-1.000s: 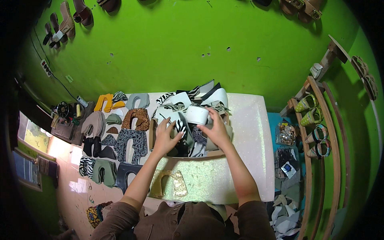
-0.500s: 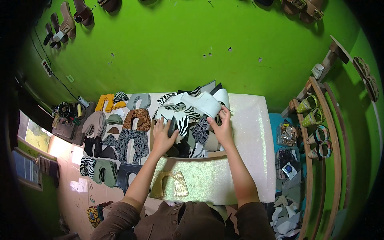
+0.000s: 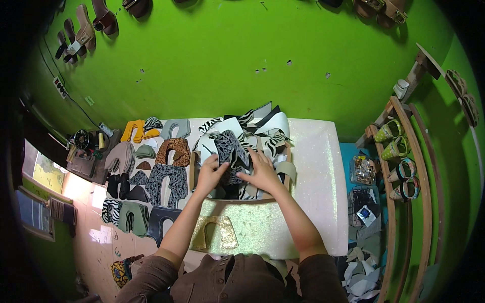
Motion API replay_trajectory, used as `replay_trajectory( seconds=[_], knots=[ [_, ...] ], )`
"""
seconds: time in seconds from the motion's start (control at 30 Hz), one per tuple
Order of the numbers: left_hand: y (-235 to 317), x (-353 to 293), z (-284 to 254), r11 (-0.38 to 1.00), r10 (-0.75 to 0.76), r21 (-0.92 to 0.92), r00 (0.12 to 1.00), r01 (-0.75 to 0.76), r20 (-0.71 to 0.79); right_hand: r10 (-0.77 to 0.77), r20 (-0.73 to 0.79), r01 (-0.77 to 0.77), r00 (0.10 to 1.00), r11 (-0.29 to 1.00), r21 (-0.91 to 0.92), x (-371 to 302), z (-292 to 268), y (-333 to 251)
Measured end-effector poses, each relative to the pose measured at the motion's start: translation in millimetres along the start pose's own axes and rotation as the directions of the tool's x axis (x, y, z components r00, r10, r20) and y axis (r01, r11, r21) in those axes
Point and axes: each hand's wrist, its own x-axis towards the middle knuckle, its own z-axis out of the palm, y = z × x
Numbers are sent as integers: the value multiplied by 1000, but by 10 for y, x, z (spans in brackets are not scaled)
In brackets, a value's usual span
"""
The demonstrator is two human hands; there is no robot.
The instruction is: Organizing various patterned shoe upper components by layout on a work table.
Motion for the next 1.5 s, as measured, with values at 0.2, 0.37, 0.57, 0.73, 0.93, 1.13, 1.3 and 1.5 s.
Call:
replay_trajectory(
  seconds=[0.2,0.37,0.57,0.73,0.93,1.13,1.3,1.5],
  knots=[
    [319,-4,-115,821,355,503,932,-272,-76,5,-177,21,984,989,146,-51,175,387],
    [433,-32,-209,641,523,680,851,-357,-47,225,-496,102,839,829,549,15,-92,423],
    [522,-56,-283,531,579,725,812,-438,67,-295,-337,276,894,956,-103,-77,-343,-113],
    [522,-83,-374,730,526,499,850,-468,28,-148,-287,259,946,878,403,-119,-136,-23],
    [213,-120,-807,959,247,185,952,-214,-182,43,-266,121,963,812,571,45,168,-383],
    [-324,-140,-1452,985,171,67,938,-158,-303,41,-320,81,947,930,359,313,769,-995],
    [-1163,-138,-2053,995,52,93,987,-38,-152,-34,-330,90,944,983,158,549,1431,-1576],
    [-1951,-126,-2299,973,-98,207,994,105,-43,44,-293,-61,955,997,-49,796,2347,-1688]
  ],
)
